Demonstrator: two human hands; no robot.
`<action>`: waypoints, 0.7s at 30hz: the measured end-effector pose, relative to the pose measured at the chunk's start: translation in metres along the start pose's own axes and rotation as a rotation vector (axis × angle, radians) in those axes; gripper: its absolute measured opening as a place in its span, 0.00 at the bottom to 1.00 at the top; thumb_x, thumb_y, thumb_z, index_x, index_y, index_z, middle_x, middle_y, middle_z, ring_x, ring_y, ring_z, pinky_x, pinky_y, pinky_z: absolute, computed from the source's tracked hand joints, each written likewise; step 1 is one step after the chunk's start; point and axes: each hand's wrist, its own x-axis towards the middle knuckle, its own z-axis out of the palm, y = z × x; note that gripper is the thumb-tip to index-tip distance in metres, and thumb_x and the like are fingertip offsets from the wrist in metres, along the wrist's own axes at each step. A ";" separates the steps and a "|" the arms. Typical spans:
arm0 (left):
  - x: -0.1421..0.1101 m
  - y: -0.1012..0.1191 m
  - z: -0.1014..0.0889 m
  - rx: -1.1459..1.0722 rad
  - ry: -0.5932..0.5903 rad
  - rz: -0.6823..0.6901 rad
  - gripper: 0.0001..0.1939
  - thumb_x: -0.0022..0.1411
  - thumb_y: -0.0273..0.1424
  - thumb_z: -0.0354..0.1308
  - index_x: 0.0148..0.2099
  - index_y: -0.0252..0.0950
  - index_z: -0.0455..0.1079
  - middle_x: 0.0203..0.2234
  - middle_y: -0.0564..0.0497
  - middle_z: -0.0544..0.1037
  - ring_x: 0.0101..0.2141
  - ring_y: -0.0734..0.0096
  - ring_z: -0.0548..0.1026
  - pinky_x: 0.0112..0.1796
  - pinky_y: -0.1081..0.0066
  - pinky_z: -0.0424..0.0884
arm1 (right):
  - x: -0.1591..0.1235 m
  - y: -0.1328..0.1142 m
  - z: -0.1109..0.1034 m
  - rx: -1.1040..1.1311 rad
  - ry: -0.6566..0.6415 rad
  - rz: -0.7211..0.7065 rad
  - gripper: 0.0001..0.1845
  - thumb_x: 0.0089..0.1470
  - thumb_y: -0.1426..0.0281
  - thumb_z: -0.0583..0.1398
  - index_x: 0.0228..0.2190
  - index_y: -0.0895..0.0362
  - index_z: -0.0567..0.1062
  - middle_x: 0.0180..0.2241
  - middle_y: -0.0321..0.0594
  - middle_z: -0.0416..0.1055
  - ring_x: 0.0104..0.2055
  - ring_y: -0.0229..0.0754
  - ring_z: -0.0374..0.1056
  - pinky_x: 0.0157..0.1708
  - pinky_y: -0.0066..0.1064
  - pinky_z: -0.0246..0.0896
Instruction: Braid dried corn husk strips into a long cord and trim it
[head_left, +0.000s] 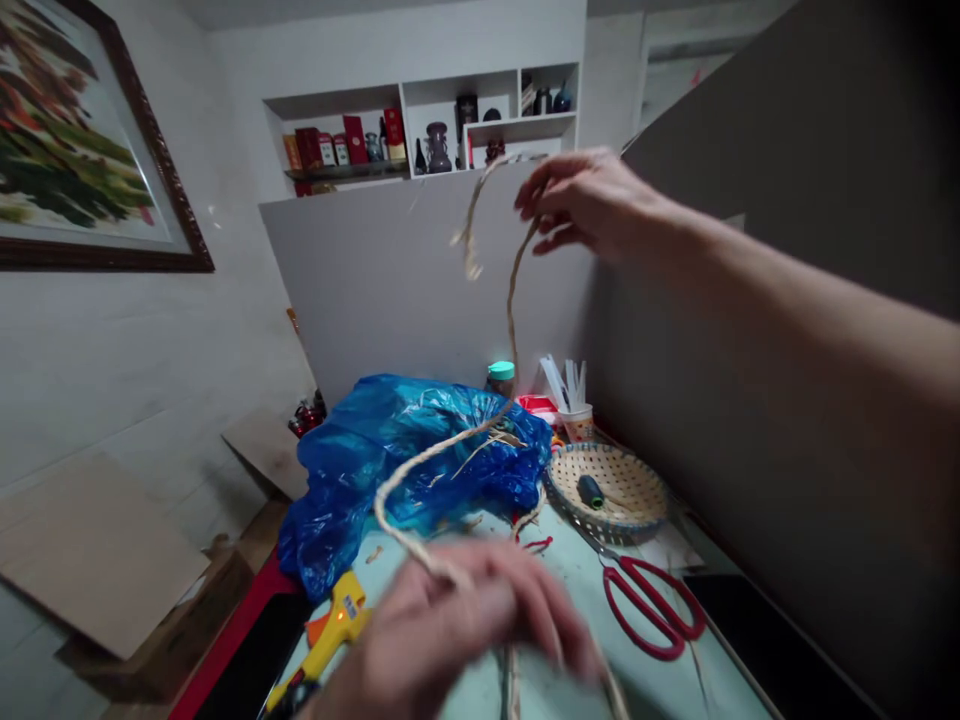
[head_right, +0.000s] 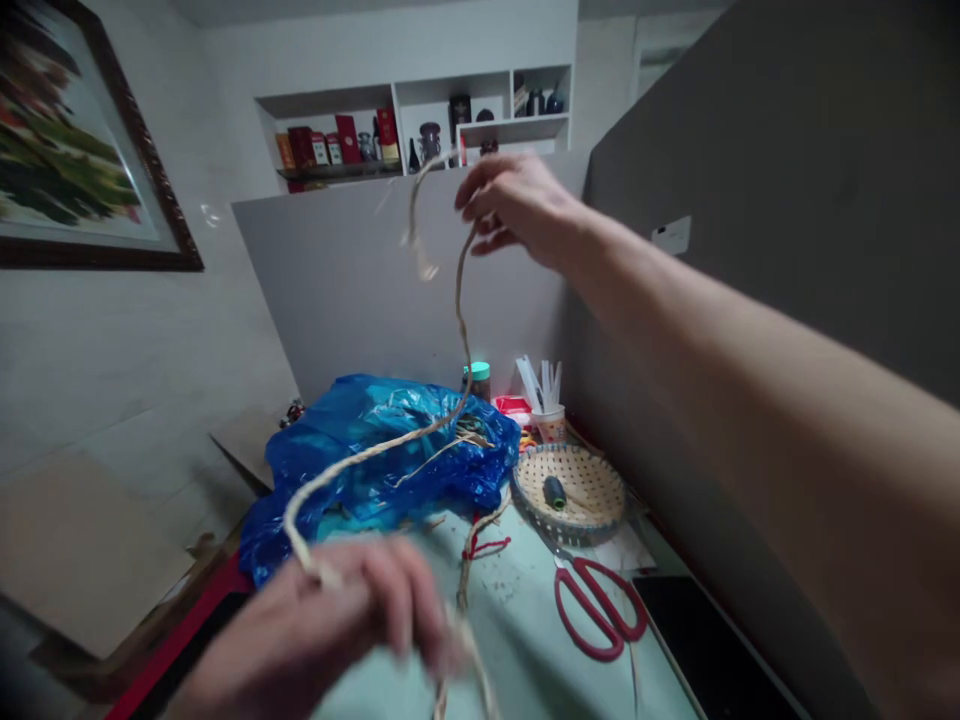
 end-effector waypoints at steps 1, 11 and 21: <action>0.015 0.009 -0.002 -0.033 0.070 0.150 0.15 0.60 0.39 0.54 0.30 0.34 0.74 0.32 0.44 0.77 0.38 0.58 0.76 0.46 0.57 0.69 | -0.013 0.006 0.005 -0.023 -0.060 0.028 0.10 0.50 0.84 0.54 0.36 0.74 0.70 0.21 0.26 0.67 0.23 0.23 0.66 0.31 0.22 0.64; 0.153 0.104 -0.068 -0.084 0.413 0.797 0.21 0.69 0.29 0.43 0.26 0.36 0.70 0.29 0.49 0.79 0.41 0.70 0.75 0.51 0.64 0.68 | -0.122 0.065 0.047 0.388 -0.623 0.324 0.09 0.54 0.67 0.62 0.31 0.61 0.70 0.27 0.32 0.64 0.28 0.30 0.63 0.32 0.24 0.61; 0.125 0.163 -0.181 0.257 0.840 0.734 0.23 0.71 0.20 0.23 0.27 0.35 0.51 0.24 0.62 0.71 0.56 0.83 0.61 0.52 0.72 0.63 | -0.079 0.113 -0.003 0.070 -0.259 0.252 0.03 0.50 0.77 0.58 0.28 0.59 0.67 0.26 0.35 0.63 0.28 0.32 0.60 0.30 0.25 0.60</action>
